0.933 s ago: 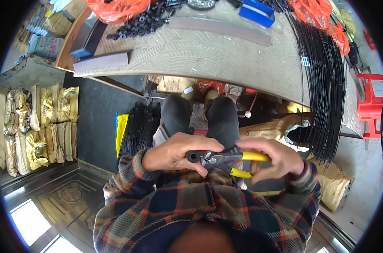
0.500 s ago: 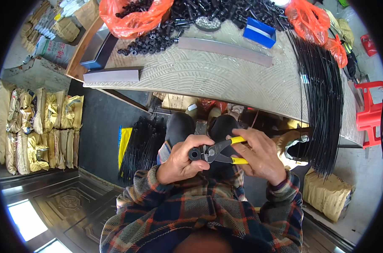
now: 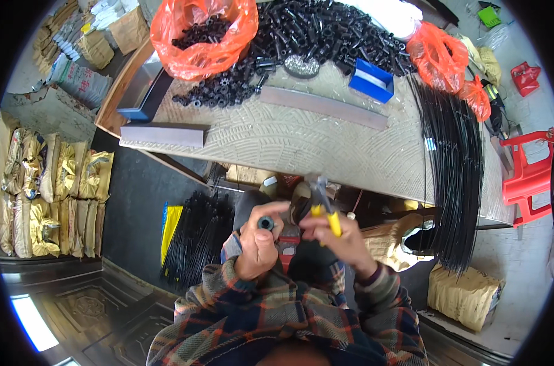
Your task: The worker is assembling bunches of black wires by attaching plastic connectors and using a crimping tool.
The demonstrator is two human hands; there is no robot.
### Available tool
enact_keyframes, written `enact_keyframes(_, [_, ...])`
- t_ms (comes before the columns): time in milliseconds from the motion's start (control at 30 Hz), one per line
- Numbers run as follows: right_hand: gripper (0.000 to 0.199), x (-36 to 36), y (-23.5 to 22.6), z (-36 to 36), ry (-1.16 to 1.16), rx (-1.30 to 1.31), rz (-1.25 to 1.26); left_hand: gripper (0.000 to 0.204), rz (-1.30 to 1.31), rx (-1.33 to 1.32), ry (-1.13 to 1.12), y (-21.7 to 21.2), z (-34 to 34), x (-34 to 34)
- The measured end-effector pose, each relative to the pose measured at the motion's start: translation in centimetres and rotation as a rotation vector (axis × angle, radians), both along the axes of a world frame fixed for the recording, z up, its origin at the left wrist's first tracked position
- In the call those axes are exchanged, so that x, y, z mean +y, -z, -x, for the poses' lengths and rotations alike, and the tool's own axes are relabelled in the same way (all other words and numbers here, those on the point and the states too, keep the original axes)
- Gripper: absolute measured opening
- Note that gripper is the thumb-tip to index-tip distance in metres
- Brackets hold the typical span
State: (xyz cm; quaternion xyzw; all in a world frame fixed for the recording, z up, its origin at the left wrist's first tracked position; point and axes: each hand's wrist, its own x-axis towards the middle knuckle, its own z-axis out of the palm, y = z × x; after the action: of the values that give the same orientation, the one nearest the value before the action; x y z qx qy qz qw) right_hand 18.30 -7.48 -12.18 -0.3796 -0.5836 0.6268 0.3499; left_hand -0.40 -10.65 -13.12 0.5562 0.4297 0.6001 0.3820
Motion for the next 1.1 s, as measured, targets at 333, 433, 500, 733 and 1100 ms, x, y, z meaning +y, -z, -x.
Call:
enact_keyframes(333, [0.015,26.2,-2.4,4.7,0.472,-0.841,-0.854,0.056,-0.033,-0.035,0.290,0.8,0.2,1.4])
enact_keyframes(433, [0.015,30.0,-1.1,6.7,0.372,-1.097,-0.944,0.056,0.034,-0.094,0.281,1.1,1.3,1.6])
enact_keyframes(500, [0.018,31.2,-0.7,7.4,0.288,-1.161,-0.948,0.056,0.027,-0.087,0.286,0.8,2.0,2.1])
enact_keyframes(733, [0.018,32.1,-0.7,8.4,0.302,-1.156,-0.944,0.057,0.053,-0.117,0.288,0.9,2.9,2.7])
enact_keyframes(1100, [0.010,16.4,-4.8,7.7,0.125,0.038,-0.159,0.064,0.215,-0.292,0.027,-1.0,3.4,3.4])
